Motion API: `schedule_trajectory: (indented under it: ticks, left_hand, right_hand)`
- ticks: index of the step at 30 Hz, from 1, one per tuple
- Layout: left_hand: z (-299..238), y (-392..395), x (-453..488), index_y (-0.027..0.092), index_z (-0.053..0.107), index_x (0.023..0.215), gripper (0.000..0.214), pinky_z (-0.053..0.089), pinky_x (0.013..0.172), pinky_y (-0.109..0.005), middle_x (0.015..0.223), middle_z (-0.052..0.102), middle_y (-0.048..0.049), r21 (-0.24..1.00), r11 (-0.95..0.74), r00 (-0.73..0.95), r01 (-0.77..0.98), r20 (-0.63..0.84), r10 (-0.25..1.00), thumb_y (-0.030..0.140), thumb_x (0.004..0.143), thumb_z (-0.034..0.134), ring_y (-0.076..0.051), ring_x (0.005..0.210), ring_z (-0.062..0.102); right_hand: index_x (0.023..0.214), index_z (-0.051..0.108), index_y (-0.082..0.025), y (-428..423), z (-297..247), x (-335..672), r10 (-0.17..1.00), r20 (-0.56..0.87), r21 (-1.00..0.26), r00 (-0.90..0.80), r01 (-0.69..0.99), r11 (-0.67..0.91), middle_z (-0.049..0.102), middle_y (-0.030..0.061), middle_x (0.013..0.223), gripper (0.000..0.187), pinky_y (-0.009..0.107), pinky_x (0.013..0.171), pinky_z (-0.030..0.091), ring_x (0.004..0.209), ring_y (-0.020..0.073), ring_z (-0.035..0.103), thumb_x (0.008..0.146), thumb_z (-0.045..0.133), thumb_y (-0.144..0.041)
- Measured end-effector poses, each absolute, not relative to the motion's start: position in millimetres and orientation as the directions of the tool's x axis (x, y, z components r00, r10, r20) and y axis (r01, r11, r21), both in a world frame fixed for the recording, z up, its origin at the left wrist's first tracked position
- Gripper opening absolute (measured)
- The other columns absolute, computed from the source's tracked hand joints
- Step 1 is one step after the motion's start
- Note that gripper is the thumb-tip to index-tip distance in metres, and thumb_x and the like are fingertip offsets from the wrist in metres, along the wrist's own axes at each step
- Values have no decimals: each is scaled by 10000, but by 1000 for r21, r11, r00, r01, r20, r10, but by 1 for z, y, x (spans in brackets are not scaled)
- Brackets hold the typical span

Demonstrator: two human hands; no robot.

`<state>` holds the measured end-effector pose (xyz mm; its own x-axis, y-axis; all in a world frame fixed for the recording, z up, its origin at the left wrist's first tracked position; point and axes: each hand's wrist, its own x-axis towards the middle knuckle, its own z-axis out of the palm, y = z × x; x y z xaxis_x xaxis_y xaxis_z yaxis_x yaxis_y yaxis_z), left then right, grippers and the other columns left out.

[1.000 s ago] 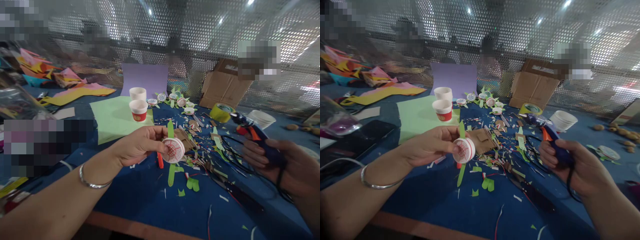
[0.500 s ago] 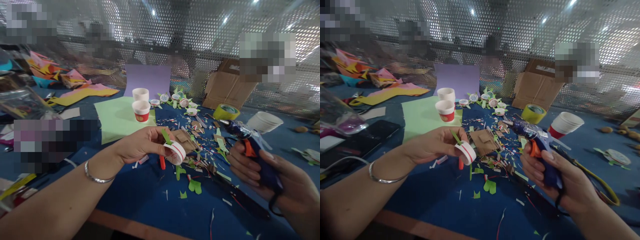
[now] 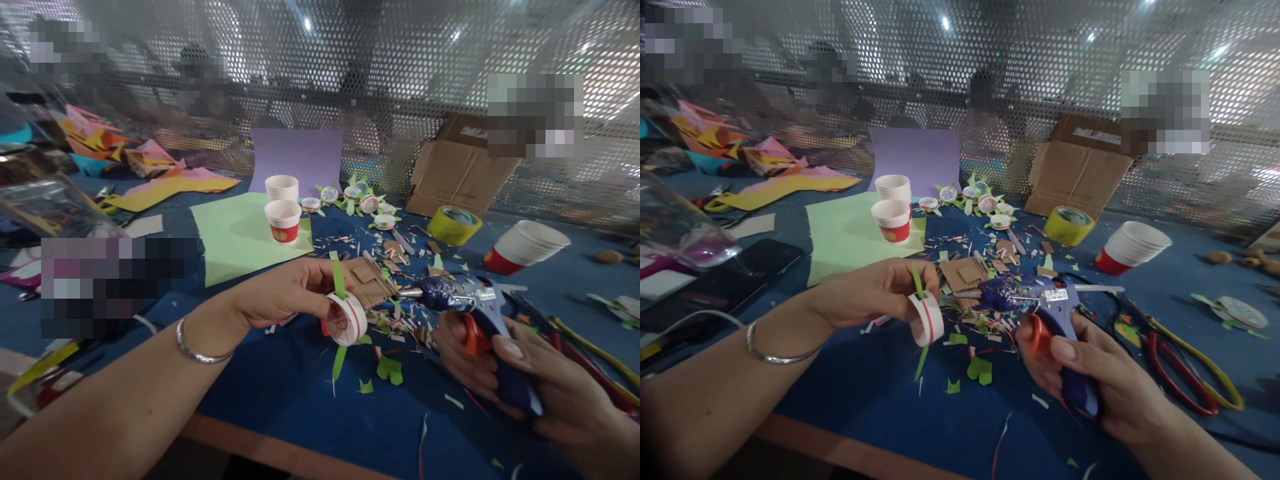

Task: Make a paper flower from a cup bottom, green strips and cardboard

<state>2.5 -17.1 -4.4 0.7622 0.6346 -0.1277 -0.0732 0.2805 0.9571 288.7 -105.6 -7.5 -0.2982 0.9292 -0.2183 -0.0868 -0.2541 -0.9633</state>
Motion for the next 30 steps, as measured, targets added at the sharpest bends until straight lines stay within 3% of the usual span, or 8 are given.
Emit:
schedule_trajectory:
  ticks: [6,11,15,19,23,30]
  left_hand:
    - [-3,-19,3,162,660,850,221,499,571,-156,716,686,32,955,288,767,-65,-137,627,52,680,749,-61,570,587]
    - [-4,-19,2,166,658,861,228,493,587,-170,739,702,24,953,297,772,-56,-147,619,51,680,738,-79,617,625]
    - [-4,-20,1,169,648,878,224,515,664,-198,801,725,8,947,315,772,-60,-156,617,58,704,733,-99,700,674]
    - [-4,-21,1,173,649,886,232,536,674,-213,788,734,4,946,319,780,-50,-163,604,31,709,700,-116,707,695]
    - [-4,-19,2,160,674,869,263,511,624,-160,765,708,26,954,294,791,-56,-137,596,-5,665,670,-77,658,651]
    - [-6,-19,1,162,670,873,267,521,633,-178,759,703,32,946,321,796,-54,-154,586,3,659,659,-88,661,659]
  right_hand:
    - [664,620,-277,-106,-12,293,906,-215,-972,-365,-5,-233,446,-3,575,275,289,475,352,504,157,368,688,736,-525]
    - [598,632,-252,-112,-17,296,937,-325,-938,-130,168,-302,535,0,573,325,274,486,376,530,159,439,625,807,-524]
    - [588,689,-294,-111,-13,290,973,-157,-954,-168,280,-105,559,-9,558,228,309,500,494,500,175,450,659,807,-476]
    - [760,787,-369,-111,-10,288,977,-36,-940,-211,338,38,685,-10,672,72,365,698,617,569,219,576,730,778,-434]
    - [930,802,-373,-113,-12,292,975,-3,-911,-220,402,88,779,3,919,178,368,797,632,819,288,714,795,728,-462]
    - [1001,809,-296,-111,-18,293,956,90,-873,-278,439,210,794,17,925,274,309,911,602,901,262,743,810,741,-480]
